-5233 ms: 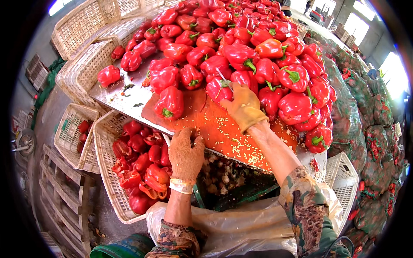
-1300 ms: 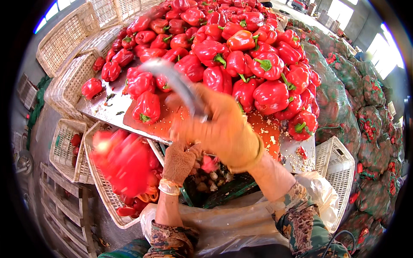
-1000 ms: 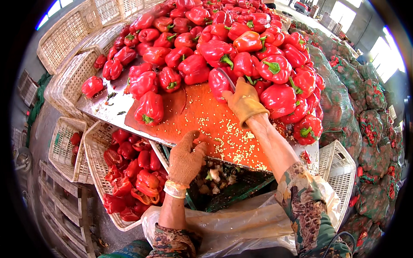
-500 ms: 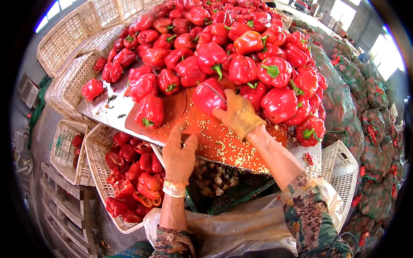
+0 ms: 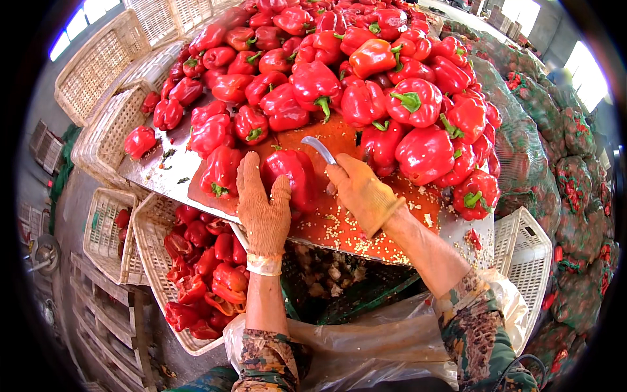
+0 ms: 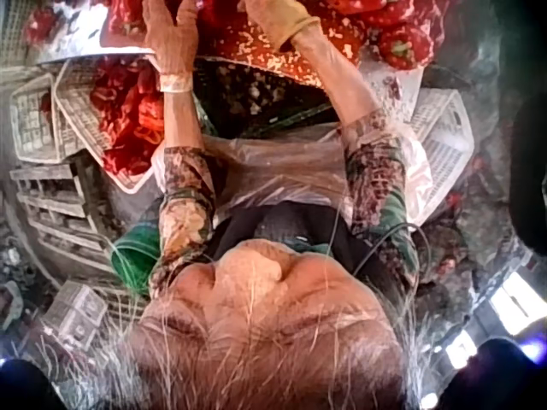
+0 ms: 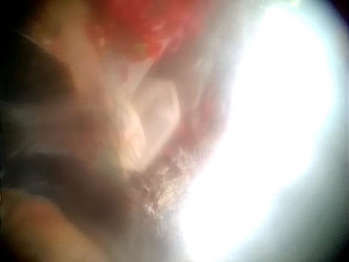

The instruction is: The person uses a knife to cut the stems and remove the seeds from red bell peppers. They work at a table piled with peppers, placing the cleaned peppers into a white basket below.

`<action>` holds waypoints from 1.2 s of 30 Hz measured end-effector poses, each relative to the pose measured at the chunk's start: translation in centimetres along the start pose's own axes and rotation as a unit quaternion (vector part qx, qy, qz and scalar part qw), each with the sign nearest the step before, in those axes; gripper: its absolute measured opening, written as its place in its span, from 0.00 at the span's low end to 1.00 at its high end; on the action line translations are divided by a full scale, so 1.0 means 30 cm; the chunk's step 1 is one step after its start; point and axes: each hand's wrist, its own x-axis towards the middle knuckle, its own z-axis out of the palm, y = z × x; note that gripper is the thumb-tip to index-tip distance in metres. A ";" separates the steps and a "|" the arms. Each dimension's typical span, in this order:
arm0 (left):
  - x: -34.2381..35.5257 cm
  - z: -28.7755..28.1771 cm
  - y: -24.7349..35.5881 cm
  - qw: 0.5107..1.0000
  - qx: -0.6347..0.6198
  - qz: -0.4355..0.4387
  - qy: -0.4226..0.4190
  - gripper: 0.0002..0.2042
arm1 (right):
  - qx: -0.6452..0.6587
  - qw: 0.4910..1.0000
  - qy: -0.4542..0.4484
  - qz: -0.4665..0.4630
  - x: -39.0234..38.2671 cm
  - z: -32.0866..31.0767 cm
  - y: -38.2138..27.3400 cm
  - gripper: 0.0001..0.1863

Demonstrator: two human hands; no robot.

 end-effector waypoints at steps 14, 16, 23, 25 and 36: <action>-0.016 0.068 0.063 1.000 -0.008 0.017 0.009 0.29 | -0.152 0.957 -0.240 -0.055 0.169 -0.027 0.037 0.15; -0.025 0.079 0.046 0.999 -0.016 0.014 0.024 0.29 | -0.155 0.955 -0.245 -0.058 0.142 -0.012 0.041 0.14; -0.039 0.089 0.048 0.998 -0.032 0.052 0.008 0.28 | -0.133 0.971 -0.193 -0.040 0.034 -0.041 0.028 0.14; -0.037 0.088 0.048 0.998 -0.037 0.059 0.002 0.28 | -0.129 0.976 -0.170 -0.040 0.020 -0.030 0.052 0.14; -0.018 0.039 0.115 0.997 -0.039 0.054 -0.026 0.25 | -0.330 0.921 -0.060 -0.196 -0.038 -0.025 0.033 0.09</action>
